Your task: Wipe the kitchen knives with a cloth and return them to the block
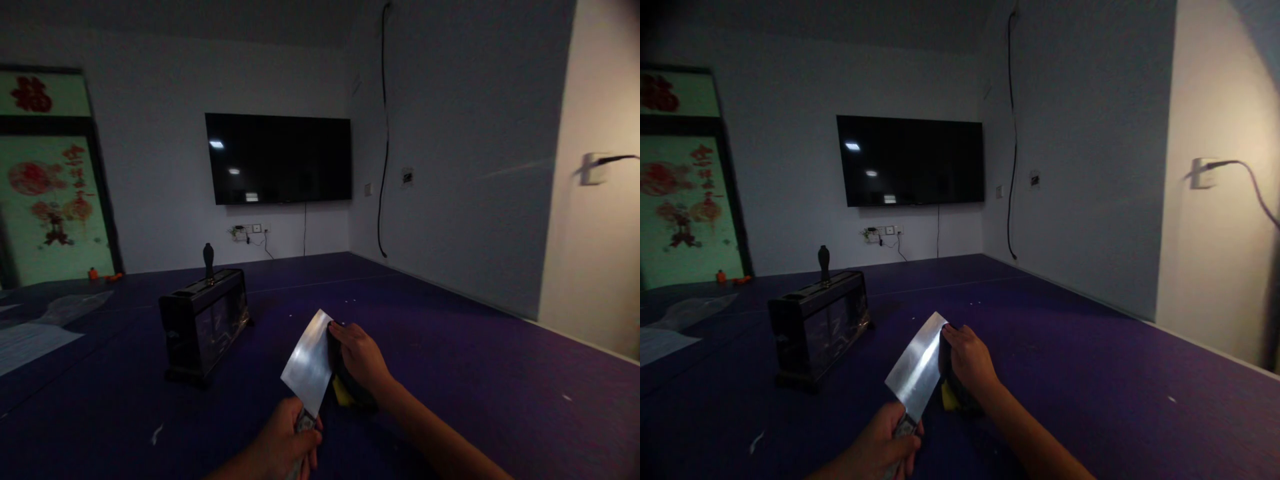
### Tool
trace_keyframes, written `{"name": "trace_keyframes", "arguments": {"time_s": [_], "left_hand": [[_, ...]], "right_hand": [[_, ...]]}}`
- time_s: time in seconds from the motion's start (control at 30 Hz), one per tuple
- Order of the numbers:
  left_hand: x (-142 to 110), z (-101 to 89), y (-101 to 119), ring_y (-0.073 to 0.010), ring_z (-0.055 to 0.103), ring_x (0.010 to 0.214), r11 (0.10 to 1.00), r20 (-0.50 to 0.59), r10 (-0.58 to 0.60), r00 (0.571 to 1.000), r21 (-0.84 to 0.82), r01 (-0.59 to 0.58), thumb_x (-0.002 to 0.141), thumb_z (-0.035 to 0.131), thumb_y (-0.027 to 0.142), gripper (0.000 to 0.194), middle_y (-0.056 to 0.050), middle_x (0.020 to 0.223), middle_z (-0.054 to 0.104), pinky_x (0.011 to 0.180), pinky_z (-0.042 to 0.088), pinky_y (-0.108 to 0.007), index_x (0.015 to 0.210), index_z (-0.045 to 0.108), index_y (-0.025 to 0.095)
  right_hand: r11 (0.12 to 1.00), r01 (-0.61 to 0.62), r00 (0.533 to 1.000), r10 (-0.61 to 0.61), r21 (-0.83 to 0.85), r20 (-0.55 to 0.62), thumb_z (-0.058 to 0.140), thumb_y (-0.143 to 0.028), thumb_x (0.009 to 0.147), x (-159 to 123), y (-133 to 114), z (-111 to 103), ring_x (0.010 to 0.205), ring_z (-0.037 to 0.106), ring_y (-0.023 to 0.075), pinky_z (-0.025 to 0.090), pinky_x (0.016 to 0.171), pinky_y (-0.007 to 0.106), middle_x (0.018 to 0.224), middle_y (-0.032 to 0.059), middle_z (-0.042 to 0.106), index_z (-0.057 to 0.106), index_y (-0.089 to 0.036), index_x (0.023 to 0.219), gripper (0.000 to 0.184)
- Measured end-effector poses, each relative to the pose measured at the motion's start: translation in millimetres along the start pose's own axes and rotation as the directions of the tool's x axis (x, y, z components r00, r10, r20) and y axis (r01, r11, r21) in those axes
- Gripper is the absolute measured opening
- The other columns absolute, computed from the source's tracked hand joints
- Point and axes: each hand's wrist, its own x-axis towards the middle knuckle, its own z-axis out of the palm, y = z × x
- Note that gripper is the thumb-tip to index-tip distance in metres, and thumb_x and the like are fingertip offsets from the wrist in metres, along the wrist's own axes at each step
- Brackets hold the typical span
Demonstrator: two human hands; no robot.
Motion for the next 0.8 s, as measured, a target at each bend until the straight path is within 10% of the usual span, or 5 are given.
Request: {"name": "trace_keyframes", "arguments": {"time_s": [0.23, 0.8], "left_hand": [[1.4, -1.2, -3.3, -0.0079, 0.042, 0.028, 1.0, -0.03, -0.017, 0.999, -0.006, 0.017, 0.067, 0.054, 0.032, 0.027, 0.007, 0.043, 0.051, 0.031, 0.031, -0.017, 0.086, 0.042, 0.016], [1.1, -0.5, -2.8, -0.0086, 0.043, 0.027, 0.999, -0.004, -0.019, 1.0, -0.046, 0.018, 0.063, 0.055, 0.036, 0.034, 0.006, 0.044, 0.052, 0.029, 0.03, -0.017, 0.086, 0.039, 0.016]], "right_hand": [[0.976, 0.189, 0.977, -0.198, 0.112, 0.075, 0.037, -0.002, 0.071, -11.6, -33.9, -3.0, 0.089, 0.058, 0.0148, 0.047, 0.078, 0.025, 0.108, 0.004, 0.062, 0.059, -0.021, 0.108, 0.047], [0.995, 0.093, 0.988, -0.095, 0.019, 0.119, 0.036, -0.002, 0.071, -6.2, -31.3, -6.0, 0.093, 0.055, 0.0172, 0.045, 0.081, 0.026, 0.11, 0.0047, 0.061, 0.06, -0.017, 0.105, 0.044]]}}
